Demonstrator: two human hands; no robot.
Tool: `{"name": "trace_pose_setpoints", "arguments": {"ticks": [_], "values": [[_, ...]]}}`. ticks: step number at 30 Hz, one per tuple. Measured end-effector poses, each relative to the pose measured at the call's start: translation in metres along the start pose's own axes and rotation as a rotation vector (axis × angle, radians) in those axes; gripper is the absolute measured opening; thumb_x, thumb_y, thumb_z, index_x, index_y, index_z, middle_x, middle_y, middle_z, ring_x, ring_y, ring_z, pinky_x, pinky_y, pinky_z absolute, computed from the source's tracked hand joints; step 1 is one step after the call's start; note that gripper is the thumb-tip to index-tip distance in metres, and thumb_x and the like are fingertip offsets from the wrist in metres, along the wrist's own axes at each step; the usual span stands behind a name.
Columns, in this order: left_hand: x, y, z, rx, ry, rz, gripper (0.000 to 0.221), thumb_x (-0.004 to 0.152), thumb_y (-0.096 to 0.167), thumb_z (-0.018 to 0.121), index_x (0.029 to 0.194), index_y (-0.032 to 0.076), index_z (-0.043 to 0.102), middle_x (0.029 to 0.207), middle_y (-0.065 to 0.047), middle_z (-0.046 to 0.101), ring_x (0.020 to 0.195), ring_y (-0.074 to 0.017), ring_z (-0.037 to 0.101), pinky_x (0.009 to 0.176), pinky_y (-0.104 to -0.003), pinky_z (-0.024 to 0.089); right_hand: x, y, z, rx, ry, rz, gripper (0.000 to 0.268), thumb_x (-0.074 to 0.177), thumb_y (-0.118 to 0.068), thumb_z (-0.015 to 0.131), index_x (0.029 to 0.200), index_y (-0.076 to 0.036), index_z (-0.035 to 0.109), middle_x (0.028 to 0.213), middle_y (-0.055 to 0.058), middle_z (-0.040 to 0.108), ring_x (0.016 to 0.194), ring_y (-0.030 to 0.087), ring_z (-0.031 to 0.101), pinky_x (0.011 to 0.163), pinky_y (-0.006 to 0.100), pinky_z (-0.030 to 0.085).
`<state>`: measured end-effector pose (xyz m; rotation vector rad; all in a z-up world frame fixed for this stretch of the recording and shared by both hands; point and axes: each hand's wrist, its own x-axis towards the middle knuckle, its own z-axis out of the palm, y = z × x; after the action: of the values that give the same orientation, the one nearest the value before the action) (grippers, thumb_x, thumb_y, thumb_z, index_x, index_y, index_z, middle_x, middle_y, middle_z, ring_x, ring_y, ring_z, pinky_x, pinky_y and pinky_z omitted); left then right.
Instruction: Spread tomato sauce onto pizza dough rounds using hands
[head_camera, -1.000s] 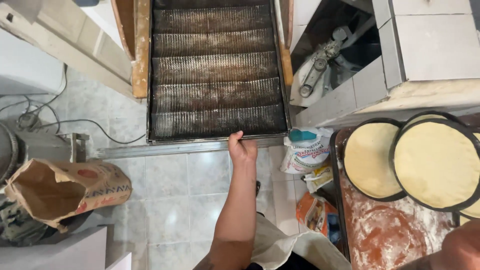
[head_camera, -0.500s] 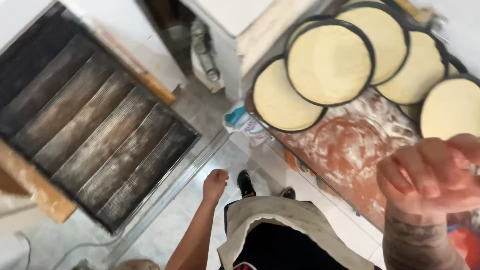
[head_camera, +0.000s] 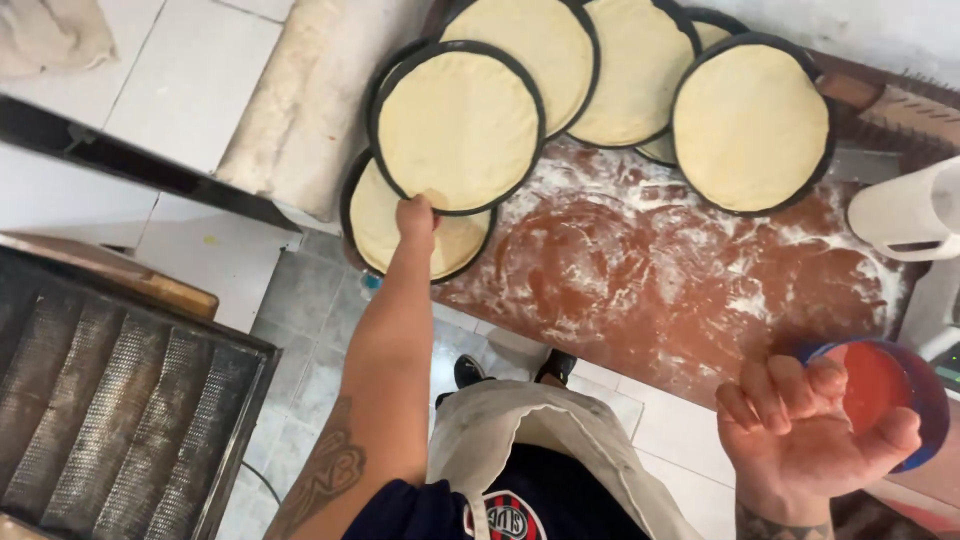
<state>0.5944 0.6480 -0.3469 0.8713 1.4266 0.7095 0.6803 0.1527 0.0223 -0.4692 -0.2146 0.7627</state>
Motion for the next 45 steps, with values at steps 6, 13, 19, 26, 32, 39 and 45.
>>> {"name": "trace_pose_setpoints", "arguments": {"ticks": [6, 13, 19, 26, 32, 39, 45], "values": [[-0.065, -0.035, -0.050, -0.342, 0.024, -0.057, 0.020, 0.063, -0.006, 0.053, 0.080, 0.004, 0.052, 0.074, -0.014, 0.059, 0.063, -0.0274, 0.059, 0.047, -0.037, 0.048, 0.004, -0.039, -0.052, 0.045, 0.104, -0.016, 0.038, 0.093, -0.051, 0.071, 0.102, -0.015, 0.076, 0.077, -0.007, 0.043, 0.068, 0.009, 0.036, 0.065, 0.027, 0.030], [-0.211, -0.140, -0.057, -0.311, -0.256, -0.143, 0.038, 0.061, -0.006, 0.058, 0.096, 0.004, 0.067, 0.091, -0.010, 0.073, 0.081, -0.0233, 0.068, 0.073, -0.034, 0.057, 0.031, -0.052, -0.073, 0.075, 0.110, 0.029, 0.037, 0.088, -0.054, 0.073, 0.099, -0.019, 0.073, 0.078, -0.008, 0.038, 0.064, 0.009, 0.032, 0.060, 0.026, 0.029], [-0.248, -0.167, 0.002, 0.070, -0.610, -0.474, 0.021, 0.067, -0.003, 0.060, 0.084, 0.004, 0.070, 0.083, -0.010, 0.074, 0.075, -0.0233, 0.068, 0.066, -0.037, 0.056, 0.034, -0.043, -0.085, 0.176, 0.210, -0.021, 0.039, 0.087, -0.052, 0.069, 0.089, -0.016, 0.055, 0.075, -0.003, 0.038, 0.062, 0.013, 0.034, 0.059, 0.030, 0.029], [-0.283, -0.185, 0.090, 0.432, -1.063, -0.607, 0.050, 0.085, 0.006, 0.066, 0.134, 0.006, 0.059, 0.129, -0.014, 0.067, 0.113, -0.0351, 0.067, 0.083, -0.048, 0.063, 0.047, -0.022, -0.085, 0.178, 0.288, -0.119, 0.038, 0.086, -0.052, 0.067, 0.094, -0.015, 0.067, 0.078, -0.001, 0.043, 0.065, 0.014, 0.036, 0.061, 0.031, 0.028], [-0.309, -0.059, 0.161, 1.401, -1.236, -0.134, 0.050, 0.100, 0.050, 0.043, 0.102, 0.004, 0.062, 0.077, -0.011, 0.075, 0.064, -0.0223, 0.072, 0.065, -0.037, 0.055, 0.049, 0.002, -0.072, 0.166, 0.352, -0.194, 0.043, 0.088, -0.053, 0.064, 0.102, -0.015, 0.075, 0.080, 0.000, 0.050, 0.066, 0.016, 0.041, 0.061, 0.031, 0.032], [-0.229, -0.048, 0.302, 0.899, -0.915, 0.206, 0.050, 0.082, 0.060, 0.051, 0.096, 0.013, 0.056, 0.095, -0.013, 0.065, 0.087, -0.0365, 0.063, 0.073, -0.052, 0.041, 0.040, 0.024, -0.069, 0.154, 0.427, -0.241, 0.043, 0.086, -0.052, 0.066, 0.103, -0.013, 0.075, 0.083, 0.002, 0.054, 0.065, 0.016, 0.039, 0.062, 0.031, 0.032], [-0.204, -0.066, 0.356, 0.630, -0.900, -0.114, 0.026, 0.095, 0.025, 0.054, 0.084, 0.001, 0.055, 0.070, -0.015, 0.061, 0.060, -0.0267, 0.057, 0.057, -0.049, 0.035, 0.050, 0.039, -0.064, 0.132, 0.492, -0.259, 0.044, 0.085, -0.052, 0.068, 0.104, -0.013, 0.078, 0.081, 0.002, 0.052, 0.067, 0.016, 0.040, 0.062, 0.030, 0.033]]}}
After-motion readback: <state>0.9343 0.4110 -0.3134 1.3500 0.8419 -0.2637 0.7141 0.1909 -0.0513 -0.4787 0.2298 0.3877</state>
